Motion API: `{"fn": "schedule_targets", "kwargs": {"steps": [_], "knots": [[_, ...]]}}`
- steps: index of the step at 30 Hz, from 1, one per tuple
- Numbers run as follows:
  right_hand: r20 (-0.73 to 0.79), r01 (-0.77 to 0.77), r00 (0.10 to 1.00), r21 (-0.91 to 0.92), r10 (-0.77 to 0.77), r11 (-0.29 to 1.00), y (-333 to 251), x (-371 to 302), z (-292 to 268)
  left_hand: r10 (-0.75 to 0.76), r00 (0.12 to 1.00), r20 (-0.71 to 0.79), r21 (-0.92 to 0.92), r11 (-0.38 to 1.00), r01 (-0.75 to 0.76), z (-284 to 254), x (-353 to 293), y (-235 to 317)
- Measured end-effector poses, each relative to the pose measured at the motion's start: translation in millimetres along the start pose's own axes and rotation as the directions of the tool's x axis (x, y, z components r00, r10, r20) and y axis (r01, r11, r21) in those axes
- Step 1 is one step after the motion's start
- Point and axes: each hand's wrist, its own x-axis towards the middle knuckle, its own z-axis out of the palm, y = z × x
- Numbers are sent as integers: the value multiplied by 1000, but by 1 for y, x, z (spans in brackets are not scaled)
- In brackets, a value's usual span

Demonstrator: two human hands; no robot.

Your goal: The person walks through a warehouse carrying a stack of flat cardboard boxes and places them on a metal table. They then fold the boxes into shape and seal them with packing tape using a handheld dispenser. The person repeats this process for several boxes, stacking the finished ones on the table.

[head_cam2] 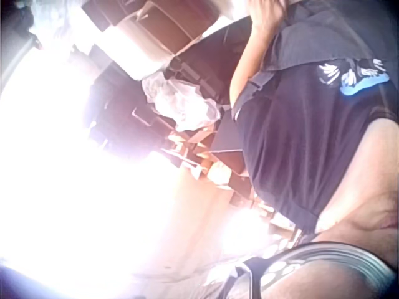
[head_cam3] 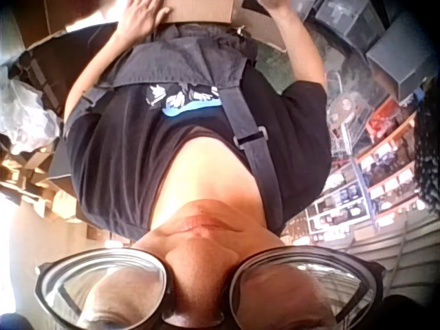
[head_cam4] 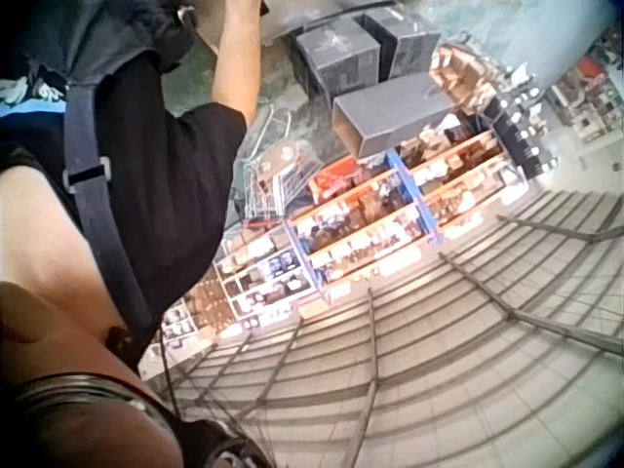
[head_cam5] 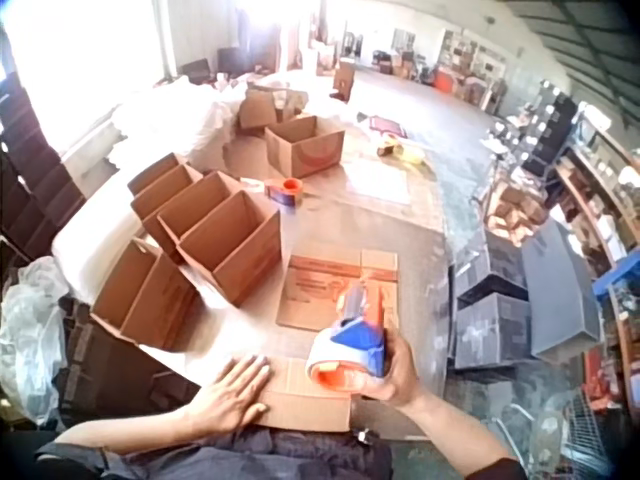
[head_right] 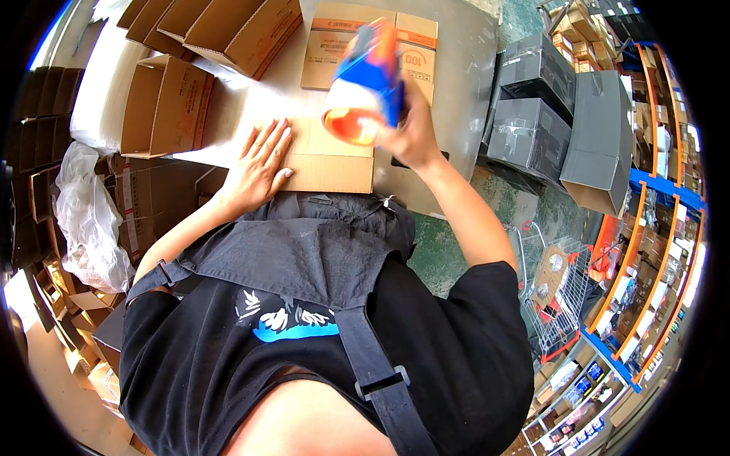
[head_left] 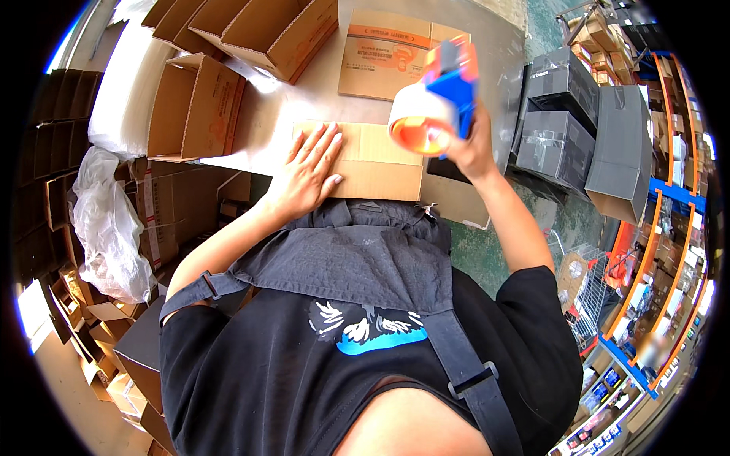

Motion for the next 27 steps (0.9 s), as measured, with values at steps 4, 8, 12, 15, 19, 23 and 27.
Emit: {"fn": "schedule_targets", "kwargs": {"steps": [4,8,12,15,19,23,27], "knots": [[282,88,956,-548,84,832,-4,-26,13,-5,1000,-7,-2,1000,5,2,1,-1],[366,203,927,-679,85,705,4,-37,30,-12,1000,-14,-183,983,10,-1,1,-6],[382,236,920,-714,84,659,3,-36,33,-347,936,-54,-888,446,114,-8,-4,-17],[408,281,912,-700,44,656,3,-33,35,-435,859,269,-963,-117,242,-14,-6,-8],[469,309,873,-744,133,593,-16,-31,39,-300,802,517,-780,-551,296,-22,5,12],[547,393,822,-747,160,536,-20,-26,41,-399,807,436,-865,-432,254,-13,5,6],[572,430,812,-724,121,539,-18,-25,41,-460,788,408,-896,-365,251,-5,-7,-14]]}}
